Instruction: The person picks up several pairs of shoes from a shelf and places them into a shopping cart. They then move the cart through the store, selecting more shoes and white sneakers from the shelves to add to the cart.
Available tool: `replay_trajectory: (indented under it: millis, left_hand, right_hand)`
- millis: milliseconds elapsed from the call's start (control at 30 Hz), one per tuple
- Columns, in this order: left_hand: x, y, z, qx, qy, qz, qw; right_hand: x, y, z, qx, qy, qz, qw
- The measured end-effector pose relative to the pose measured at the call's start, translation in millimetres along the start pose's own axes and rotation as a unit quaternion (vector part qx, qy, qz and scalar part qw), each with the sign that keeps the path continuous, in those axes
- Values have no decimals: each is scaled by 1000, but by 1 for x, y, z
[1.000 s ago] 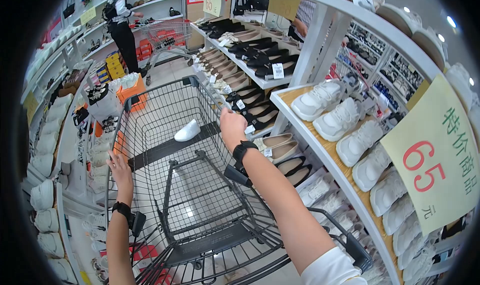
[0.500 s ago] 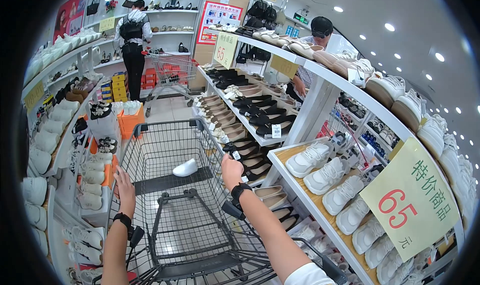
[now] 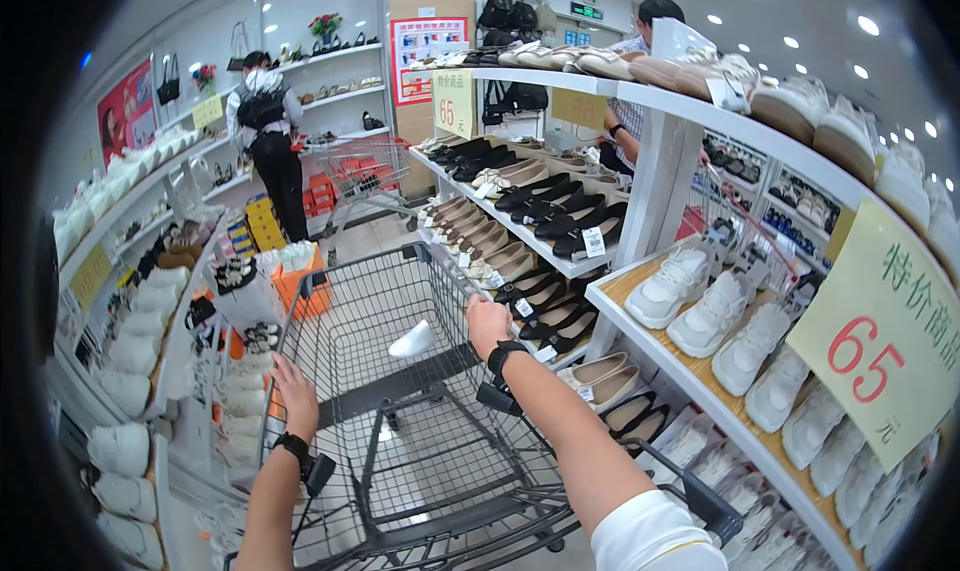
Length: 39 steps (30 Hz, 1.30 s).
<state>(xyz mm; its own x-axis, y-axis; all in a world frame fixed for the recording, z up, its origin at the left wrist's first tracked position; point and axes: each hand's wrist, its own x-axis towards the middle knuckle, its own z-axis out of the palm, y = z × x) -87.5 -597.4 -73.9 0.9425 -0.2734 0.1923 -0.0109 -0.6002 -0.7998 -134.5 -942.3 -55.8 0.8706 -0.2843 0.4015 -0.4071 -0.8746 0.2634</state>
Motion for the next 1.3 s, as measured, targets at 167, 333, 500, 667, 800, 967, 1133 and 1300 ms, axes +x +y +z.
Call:
replay_trajectory:
  millis: [167, 333, 500, 667, 800, 967, 1133, 1300]
  left_hand:
    - [16, -1, 20, -13, 88, -19, 996]
    - [33, 7, 40, -10, 55, -4, 998]
    - [29, 4, 11, 21, 21, -1, 1000]
    - [40, 10, 0, 22, -18, 5, 1000]
    - [41, 13, 4, 1, 15, -2, 1000]
    - [48, 22, 0, 8, 97, -35, 995]
    - [37, 18, -4, 20, 70, -8, 997]
    - [22, 18, -18, 9, 25, -4, 1000]
  right_hand:
    - [17, -17, 3, 19, -21, 39, 999]
    - [32, -21, 9, 49, -16, 39, 998]
    - [44, -16, 8, 56, -43, 19, 997]
    - [56, -13, 15, 29, -48, 28, 998]
    - [59, -9, 20, 58, -42, 10, 997]
    - [57, 2, 14, 19, -58, -4, 998]
    - [46, 6, 17, -46, 2, -3, 999]
    - [37, 9, 17, -25, 2, 16, 1000]
